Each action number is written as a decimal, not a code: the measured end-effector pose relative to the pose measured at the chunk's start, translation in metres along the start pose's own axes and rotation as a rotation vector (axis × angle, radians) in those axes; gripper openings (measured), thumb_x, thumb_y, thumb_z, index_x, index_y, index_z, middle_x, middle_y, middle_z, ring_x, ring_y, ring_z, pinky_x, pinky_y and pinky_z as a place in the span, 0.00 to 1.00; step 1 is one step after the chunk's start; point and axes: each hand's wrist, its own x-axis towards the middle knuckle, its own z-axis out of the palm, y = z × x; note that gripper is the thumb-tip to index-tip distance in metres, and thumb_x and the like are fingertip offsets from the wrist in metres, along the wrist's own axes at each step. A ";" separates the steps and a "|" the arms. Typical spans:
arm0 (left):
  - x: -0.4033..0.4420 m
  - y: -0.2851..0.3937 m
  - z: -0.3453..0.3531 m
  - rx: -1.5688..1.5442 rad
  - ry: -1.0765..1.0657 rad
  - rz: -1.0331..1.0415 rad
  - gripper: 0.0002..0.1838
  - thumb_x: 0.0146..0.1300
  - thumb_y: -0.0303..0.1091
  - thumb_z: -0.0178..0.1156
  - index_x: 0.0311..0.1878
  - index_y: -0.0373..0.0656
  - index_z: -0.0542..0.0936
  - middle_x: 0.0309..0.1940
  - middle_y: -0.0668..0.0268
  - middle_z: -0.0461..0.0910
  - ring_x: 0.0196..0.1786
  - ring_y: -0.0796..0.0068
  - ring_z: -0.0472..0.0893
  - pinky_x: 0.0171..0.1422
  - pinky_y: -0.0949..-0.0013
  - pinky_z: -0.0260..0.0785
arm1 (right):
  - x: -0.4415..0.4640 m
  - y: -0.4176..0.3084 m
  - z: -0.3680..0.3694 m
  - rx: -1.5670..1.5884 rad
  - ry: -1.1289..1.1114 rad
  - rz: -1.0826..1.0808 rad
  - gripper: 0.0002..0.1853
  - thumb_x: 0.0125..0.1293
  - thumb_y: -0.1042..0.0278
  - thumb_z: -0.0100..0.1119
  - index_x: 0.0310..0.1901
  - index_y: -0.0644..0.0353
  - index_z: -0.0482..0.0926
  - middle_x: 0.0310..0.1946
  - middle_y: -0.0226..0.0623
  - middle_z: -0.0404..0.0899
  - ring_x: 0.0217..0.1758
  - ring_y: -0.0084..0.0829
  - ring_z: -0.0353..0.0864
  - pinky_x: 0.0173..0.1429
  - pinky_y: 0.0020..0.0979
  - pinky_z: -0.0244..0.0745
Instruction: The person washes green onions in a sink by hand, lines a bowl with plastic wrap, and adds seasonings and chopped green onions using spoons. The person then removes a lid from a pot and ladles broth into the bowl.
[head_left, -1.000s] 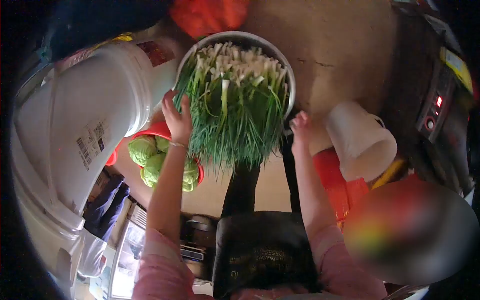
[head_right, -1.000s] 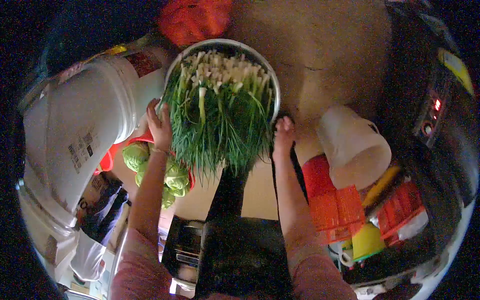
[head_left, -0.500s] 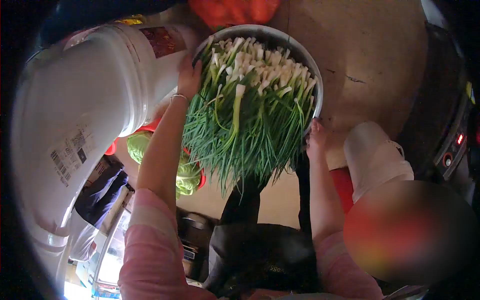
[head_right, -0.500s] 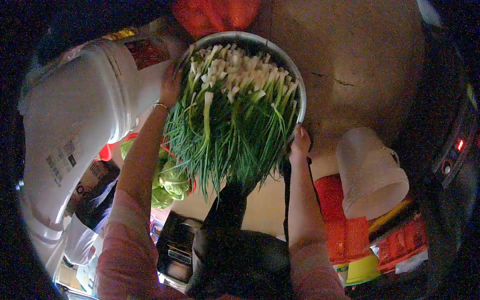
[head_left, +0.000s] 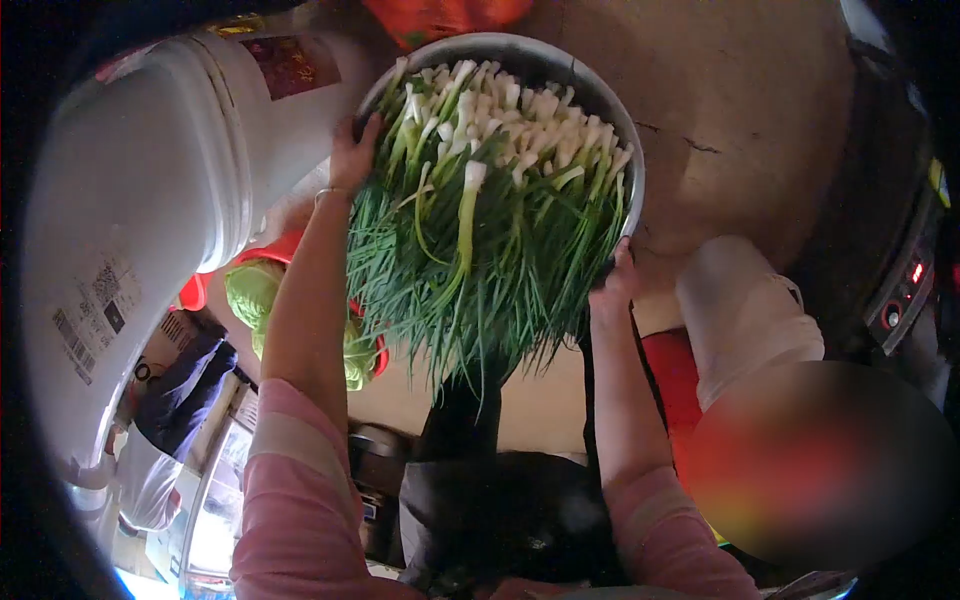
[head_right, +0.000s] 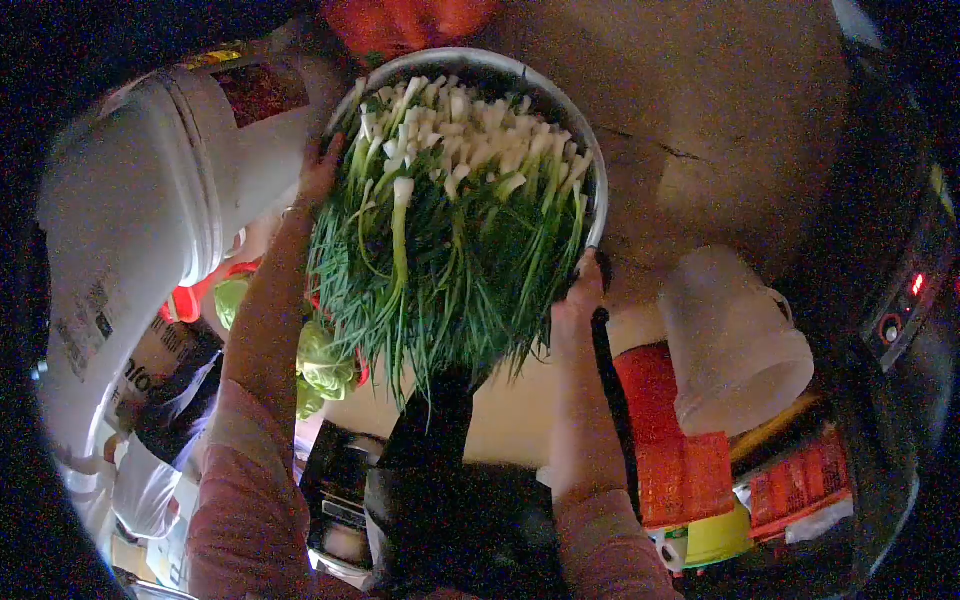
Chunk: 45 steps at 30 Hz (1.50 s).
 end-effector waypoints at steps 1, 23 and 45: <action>-0.008 0.003 0.001 -0.046 0.036 -0.045 0.36 0.59 0.60 0.53 0.55 0.32 0.72 0.51 0.47 0.74 0.54 0.54 0.74 0.59 0.63 0.63 | -0.002 -0.003 0.002 -0.001 -0.004 -0.007 0.12 0.68 0.59 0.50 0.46 0.57 0.74 0.40 0.30 0.76 0.42 0.31 0.76 0.48 0.37 0.74; -0.129 0.361 -0.181 -0.047 0.224 -0.116 0.33 0.57 0.61 0.55 0.42 0.33 0.79 0.37 0.50 0.80 0.42 0.59 0.79 0.49 0.61 0.67 | -0.261 -0.253 0.080 0.117 0.167 -0.091 0.16 0.69 0.58 0.45 0.49 0.58 0.76 0.45 0.33 0.78 0.47 0.33 0.76 0.52 0.38 0.73; 0.038 0.736 -0.363 -0.067 0.193 -0.297 0.38 0.51 0.70 0.51 0.49 0.43 0.80 0.49 0.49 0.76 0.55 0.52 0.75 0.60 0.58 0.63 | -0.296 -0.603 0.375 -0.206 -0.047 -0.100 0.18 0.62 0.63 0.52 0.51 0.65 0.73 0.47 0.42 0.75 0.49 0.42 0.75 0.53 0.43 0.74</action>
